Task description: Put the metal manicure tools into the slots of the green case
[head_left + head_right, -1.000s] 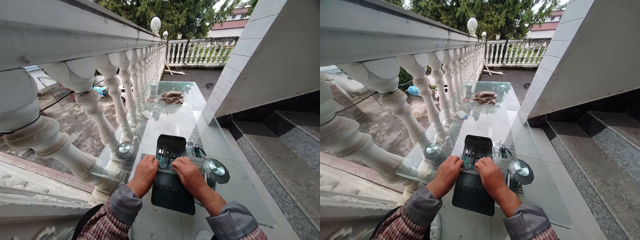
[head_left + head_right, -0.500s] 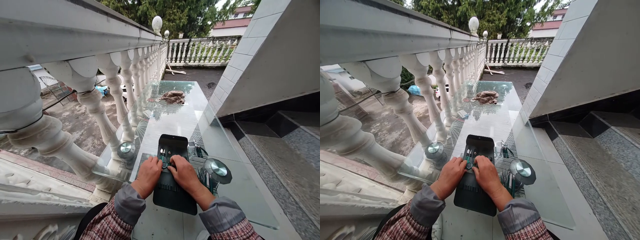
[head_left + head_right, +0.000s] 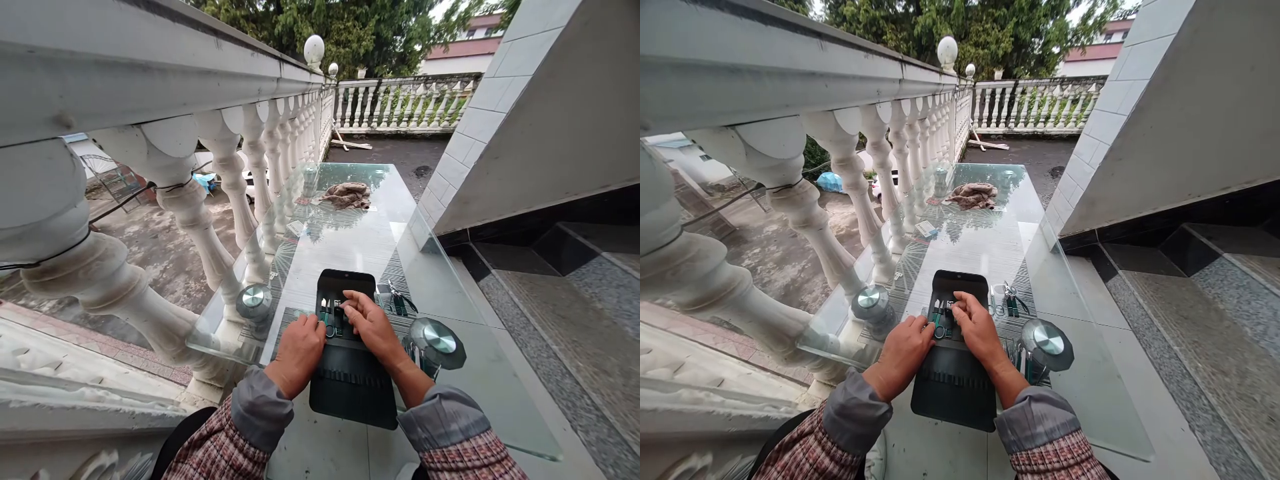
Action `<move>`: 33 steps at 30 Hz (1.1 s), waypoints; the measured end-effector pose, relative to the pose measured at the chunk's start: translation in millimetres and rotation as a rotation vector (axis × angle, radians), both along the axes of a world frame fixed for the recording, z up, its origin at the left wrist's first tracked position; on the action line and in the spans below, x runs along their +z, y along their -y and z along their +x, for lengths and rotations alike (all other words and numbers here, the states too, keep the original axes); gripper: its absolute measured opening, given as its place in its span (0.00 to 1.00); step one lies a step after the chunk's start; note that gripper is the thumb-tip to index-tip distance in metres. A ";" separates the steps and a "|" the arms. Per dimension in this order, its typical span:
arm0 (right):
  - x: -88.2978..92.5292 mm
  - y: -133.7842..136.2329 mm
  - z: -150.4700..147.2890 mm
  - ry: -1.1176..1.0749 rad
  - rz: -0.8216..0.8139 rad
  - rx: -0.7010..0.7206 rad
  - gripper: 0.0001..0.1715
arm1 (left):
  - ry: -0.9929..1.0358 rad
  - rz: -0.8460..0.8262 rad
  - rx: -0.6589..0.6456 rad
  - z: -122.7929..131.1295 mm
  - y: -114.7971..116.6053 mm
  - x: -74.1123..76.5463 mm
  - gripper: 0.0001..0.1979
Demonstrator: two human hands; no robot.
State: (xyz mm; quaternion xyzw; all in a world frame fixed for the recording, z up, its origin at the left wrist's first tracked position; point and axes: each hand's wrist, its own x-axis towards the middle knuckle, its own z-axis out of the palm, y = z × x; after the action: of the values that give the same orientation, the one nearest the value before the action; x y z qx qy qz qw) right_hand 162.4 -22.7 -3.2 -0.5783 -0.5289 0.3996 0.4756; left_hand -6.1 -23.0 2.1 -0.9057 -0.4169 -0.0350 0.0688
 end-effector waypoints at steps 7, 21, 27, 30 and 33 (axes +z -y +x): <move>-2.7 -4.7 -6.8 0.257 -0.019 0.006 0.16 | -0.037 -0.002 0.027 2.1 1.2 -3.0 0.04; 9.4 -6.6 -21.7 1.197 0.083 0.047 0.15 | -0.039 -0.027 0.035 2.6 1.3 -5.0 0.07; -0.7 -15.0 -18.8 1.031 0.124 -0.119 0.12 | -0.043 -0.028 0.029 2.1 1.5 -4.0 0.07; -6.3 -18.2 -16.2 0.924 0.173 -0.176 0.09 | -0.047 -0.029 0.030 1.9 1.1 -3.6 0.07; -8.1 -19.9 -16.2 0.815 0.232 -0.249 0.09 | -0.055 -0.029 0.021 1.9 0.6 -3.9 0.07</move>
State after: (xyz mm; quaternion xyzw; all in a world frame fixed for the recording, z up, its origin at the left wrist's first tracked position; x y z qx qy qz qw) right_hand 146.2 -2.8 -11.3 -0.6907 -0.6408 0.0165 0.3347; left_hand -4.2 -23.6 -1.8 -0.9028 -0.4248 -0.0032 0.0673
